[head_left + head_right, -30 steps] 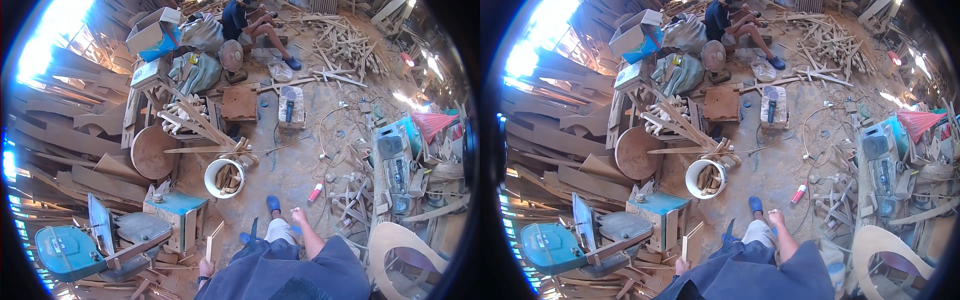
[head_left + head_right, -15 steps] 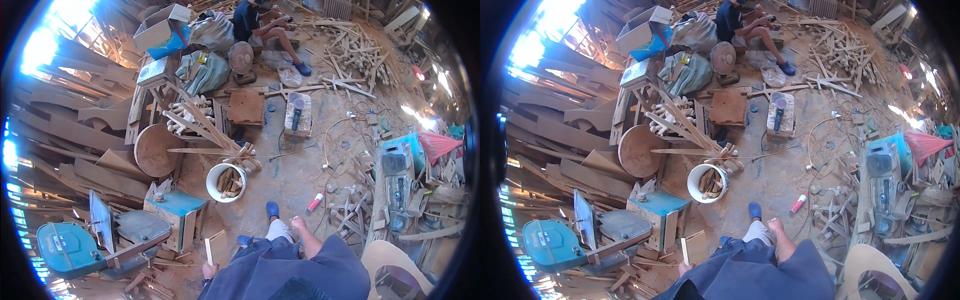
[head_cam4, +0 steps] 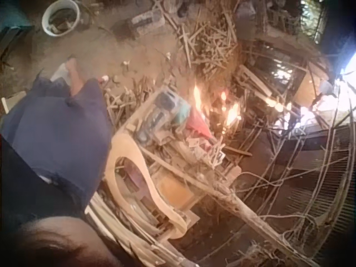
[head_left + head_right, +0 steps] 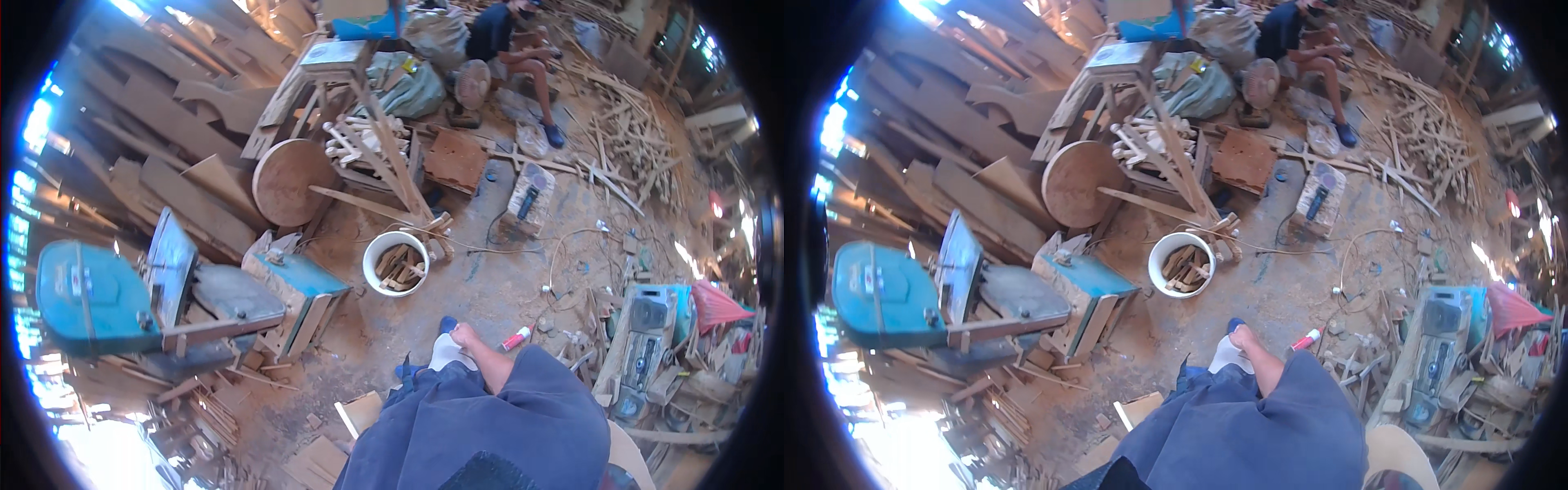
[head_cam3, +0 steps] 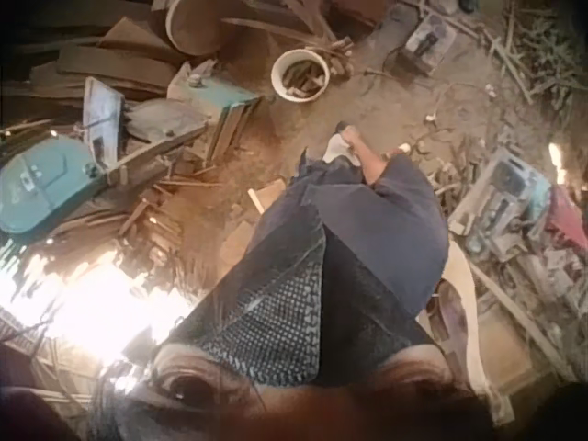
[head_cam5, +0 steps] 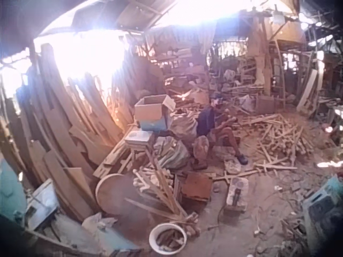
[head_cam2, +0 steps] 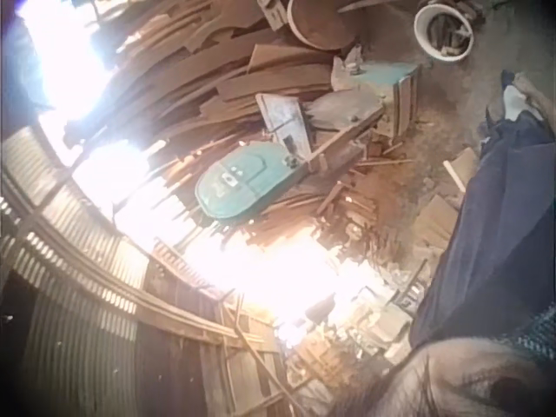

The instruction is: The person sands the surface and edges of a wooden board using a power sander, then walks through a workshop to a stack of wooden boxes and tests the fit of the board as a lid on one of the boxes.

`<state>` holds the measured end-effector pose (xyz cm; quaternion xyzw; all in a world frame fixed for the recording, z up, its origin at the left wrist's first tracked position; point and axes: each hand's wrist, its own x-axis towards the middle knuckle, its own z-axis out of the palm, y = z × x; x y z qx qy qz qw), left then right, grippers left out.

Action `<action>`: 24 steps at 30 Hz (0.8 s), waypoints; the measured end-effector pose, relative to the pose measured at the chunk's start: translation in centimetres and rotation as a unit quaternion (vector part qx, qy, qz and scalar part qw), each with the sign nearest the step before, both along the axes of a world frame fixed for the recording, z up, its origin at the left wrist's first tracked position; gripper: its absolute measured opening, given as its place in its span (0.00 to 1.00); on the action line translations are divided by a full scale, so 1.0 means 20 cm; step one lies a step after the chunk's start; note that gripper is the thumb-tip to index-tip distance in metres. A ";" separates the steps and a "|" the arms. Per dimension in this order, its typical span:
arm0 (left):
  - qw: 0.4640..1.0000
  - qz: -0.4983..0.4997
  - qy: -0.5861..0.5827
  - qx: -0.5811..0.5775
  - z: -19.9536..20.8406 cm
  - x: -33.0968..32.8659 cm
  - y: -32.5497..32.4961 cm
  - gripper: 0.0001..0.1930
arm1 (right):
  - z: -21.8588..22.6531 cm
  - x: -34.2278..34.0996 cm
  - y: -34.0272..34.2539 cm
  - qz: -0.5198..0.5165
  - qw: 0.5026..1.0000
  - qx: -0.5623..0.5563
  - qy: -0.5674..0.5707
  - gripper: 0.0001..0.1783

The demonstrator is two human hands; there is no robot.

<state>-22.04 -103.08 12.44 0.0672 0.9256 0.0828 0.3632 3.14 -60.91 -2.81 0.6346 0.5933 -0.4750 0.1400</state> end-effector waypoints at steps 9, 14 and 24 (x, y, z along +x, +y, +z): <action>0.999 0.031 0.017 0.037 -0.11 -0.13 -0.41 0.17 | 0.29 -0.53 -0.22 0.102 0.993 0.049 0.044 0.15; 0.997 0.075 0.015 -0.026 -0.23 -0.12 -0.81 0.16 | 0.34 -0.87 -0.44 0.348 0.928 0.127 0.029 0.18; 0.755 0.615 0.076 0.211 -0.30 0.03 -1.25 0.21 | 0.28 -1.69 -1.08 0.590 0.806 0.031 0.027 0.21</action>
